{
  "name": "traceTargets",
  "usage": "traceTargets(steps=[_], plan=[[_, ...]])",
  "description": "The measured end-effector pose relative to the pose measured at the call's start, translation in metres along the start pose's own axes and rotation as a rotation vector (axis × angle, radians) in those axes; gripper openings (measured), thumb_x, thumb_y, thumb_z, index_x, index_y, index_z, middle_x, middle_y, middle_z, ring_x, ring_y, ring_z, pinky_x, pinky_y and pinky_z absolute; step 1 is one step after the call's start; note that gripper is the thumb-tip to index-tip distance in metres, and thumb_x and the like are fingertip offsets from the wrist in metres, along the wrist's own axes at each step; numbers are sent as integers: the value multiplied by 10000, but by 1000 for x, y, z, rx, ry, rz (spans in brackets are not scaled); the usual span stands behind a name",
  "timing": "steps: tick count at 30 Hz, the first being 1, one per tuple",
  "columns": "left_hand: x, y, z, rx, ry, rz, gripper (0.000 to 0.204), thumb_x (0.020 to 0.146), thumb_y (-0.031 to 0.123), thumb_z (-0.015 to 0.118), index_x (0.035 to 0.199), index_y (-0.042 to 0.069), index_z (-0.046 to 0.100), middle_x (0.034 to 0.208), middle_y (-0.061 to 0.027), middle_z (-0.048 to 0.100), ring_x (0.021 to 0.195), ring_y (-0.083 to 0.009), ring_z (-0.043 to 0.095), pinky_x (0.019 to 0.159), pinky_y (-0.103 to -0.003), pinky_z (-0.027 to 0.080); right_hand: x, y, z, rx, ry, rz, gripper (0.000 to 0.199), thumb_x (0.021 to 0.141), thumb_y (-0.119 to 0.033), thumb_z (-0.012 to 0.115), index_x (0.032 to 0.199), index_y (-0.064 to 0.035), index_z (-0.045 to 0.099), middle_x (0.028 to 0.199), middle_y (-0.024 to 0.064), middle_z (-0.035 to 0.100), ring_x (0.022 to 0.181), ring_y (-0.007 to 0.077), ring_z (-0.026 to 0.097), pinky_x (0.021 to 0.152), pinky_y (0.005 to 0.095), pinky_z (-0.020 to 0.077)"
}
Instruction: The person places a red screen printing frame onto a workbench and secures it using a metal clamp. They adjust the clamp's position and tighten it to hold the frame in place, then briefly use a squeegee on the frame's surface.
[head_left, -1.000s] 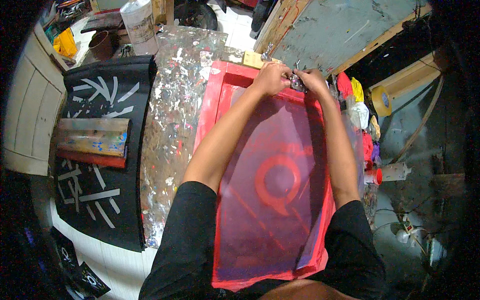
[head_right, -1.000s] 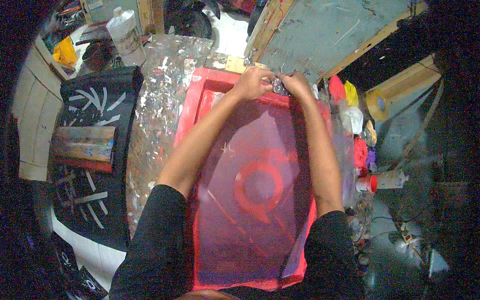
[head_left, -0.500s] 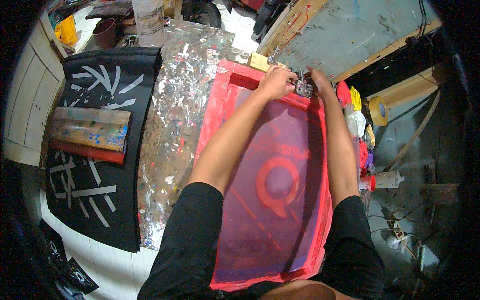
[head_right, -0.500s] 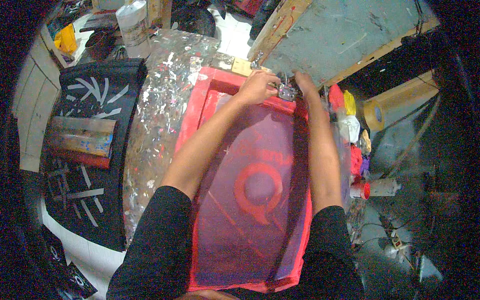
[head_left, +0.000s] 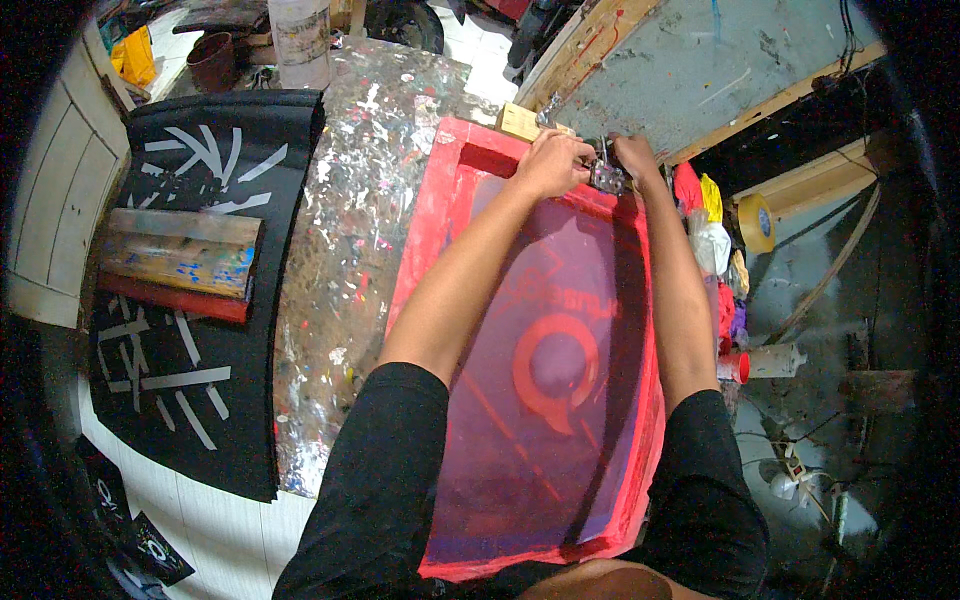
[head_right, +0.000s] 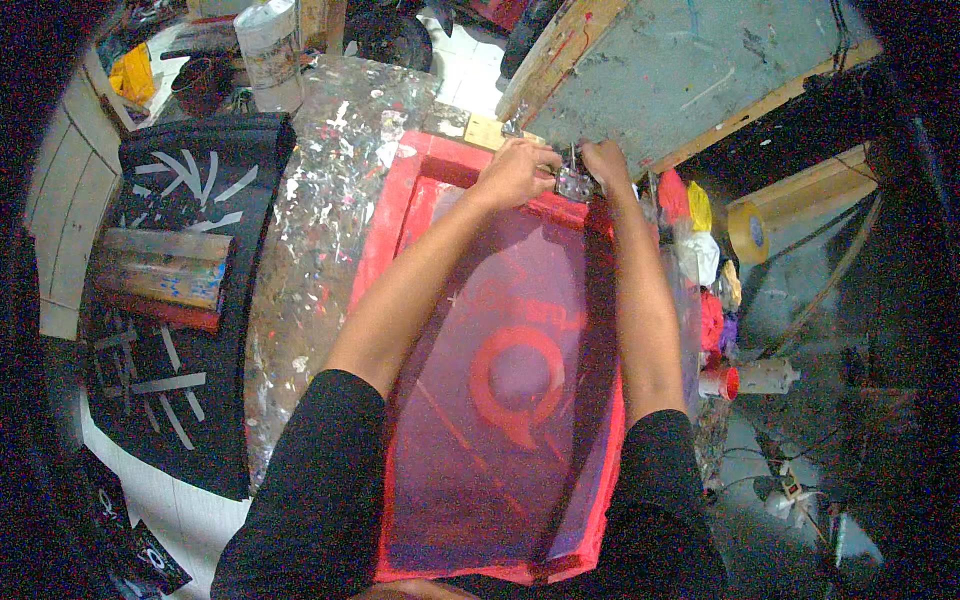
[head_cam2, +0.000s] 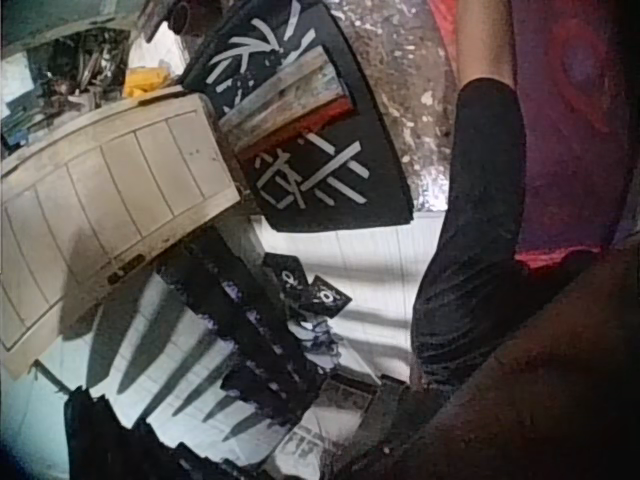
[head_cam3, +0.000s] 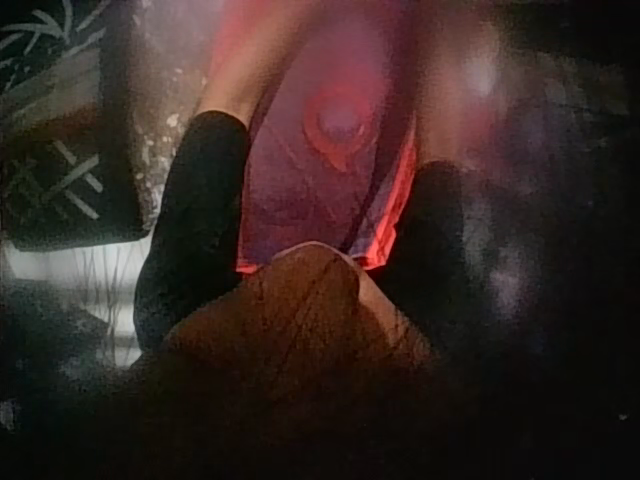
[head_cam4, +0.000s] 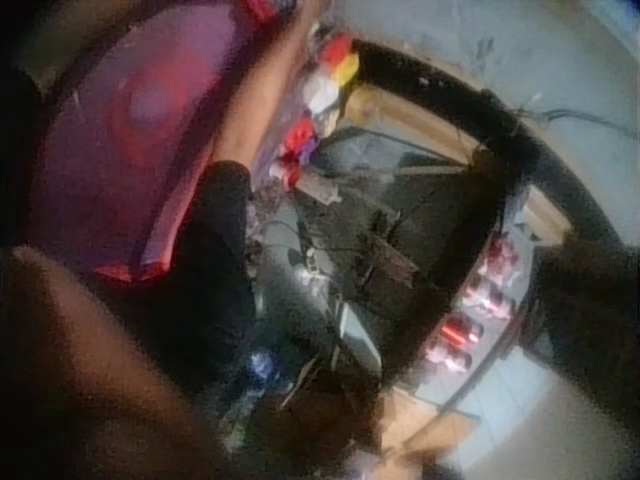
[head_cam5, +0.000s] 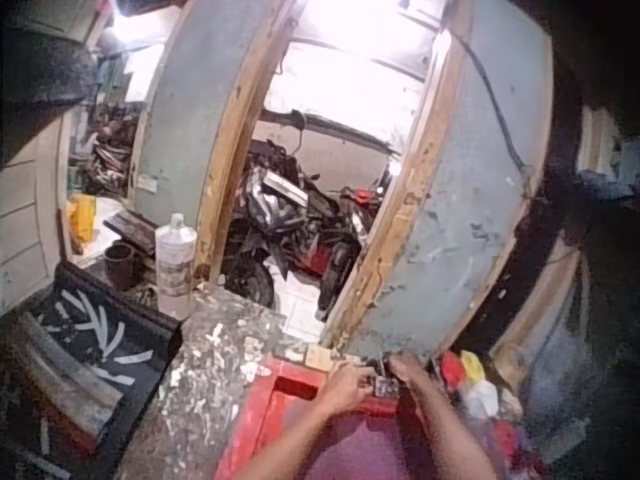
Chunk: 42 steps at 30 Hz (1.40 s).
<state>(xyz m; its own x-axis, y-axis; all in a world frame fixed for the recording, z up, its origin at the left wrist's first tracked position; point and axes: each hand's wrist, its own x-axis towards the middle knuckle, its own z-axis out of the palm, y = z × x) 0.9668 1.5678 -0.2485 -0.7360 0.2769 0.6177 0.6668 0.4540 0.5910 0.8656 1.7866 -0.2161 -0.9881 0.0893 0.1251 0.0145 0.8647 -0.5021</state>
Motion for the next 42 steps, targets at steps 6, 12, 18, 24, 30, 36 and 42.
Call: traceTargets(steps=[6, 12, 18, 24, 30, 36, 42], plan=[[1, -3, 0, -44, -29, -1, 266, 754, 265, 705, 977, 119, 704, 1034, -107, 682, 1048, -301, 608, 960, -422, 418, -34, -25, -17, 261, -54, 33, 389, 797, -377, 732, 679, -12, 668, 623, 34, 607, 537, 112, 511, 512, 300, 380], [-2, -5, 1, -23, -32, 27, 258, 761, 290, 687, 971, 142, 713, 1106, -87, 688, 1184, -260, 567, 1033, -428, 365, -70, -42, -26, 158, -57, -29, 427, 749, -425, 759, 635, -19, 690, 593, 67, 626, 551, 137, 555, 558, 331, 435], [1, -5, -4, -59, -105, 7, 285, 760, 300, 694, 979, 120, 725, 1107, -91, 691, 1181, -272, 569, 1045, -437, 366, -68, -35, -11, 166, 92, 23, 452, 739, -461, 767, 645, -27, 682, 624, 81, 642, 570, 160, 577, 578, 349, 450], [4, -11, -6, -61, -87, 98, 304, 786, 304, 668, 978, 77, 730, 1130, -134, 683, 1077, -302, 631, 968, -409, 457, -61, -34, 3, 297, 168, 63, 469, 737, -465, 770, 636, -19, 665, 619, 79, 633, 555, 173, 556, 578, 354, 446], [10, -27, 2, -350, -118, 44, 253, 835, 192, 570, 966, 57, 739, 1152, -162, 672, 1092, -297, 633, 982, -378, 458, -64, -34, 2, 274, 177, 29, 427, 763, -409, 784, 632, -29, 641, 605, 23, 578, 550, 110, 502, 524, 301, 396], [12, -29, 1, -341, -133, 35, 267, 794, 150, 572, 977, 48, 737, 1133, -192, 672, 1078, -296, 640, 981, -373, 462, -69, -42, -3, 197, 233, 55, 527, 762, -477, 737, 618, 20, 639, 600, 108, 618, 558, 205, 541, 604, 393, 450], [5, -15, -8, -276, -179, -6, 311, 715, 225, 701, 966, 43, 727, 1128, -182, 672, 1042, -310, 641, 957, -382, 475, -63, -37, -1, 293, 174, 140, 570, 807, -505, 682, 696, 54, 676, 674, 155, 649, 624, 233, 592, 661, 393, 463]])
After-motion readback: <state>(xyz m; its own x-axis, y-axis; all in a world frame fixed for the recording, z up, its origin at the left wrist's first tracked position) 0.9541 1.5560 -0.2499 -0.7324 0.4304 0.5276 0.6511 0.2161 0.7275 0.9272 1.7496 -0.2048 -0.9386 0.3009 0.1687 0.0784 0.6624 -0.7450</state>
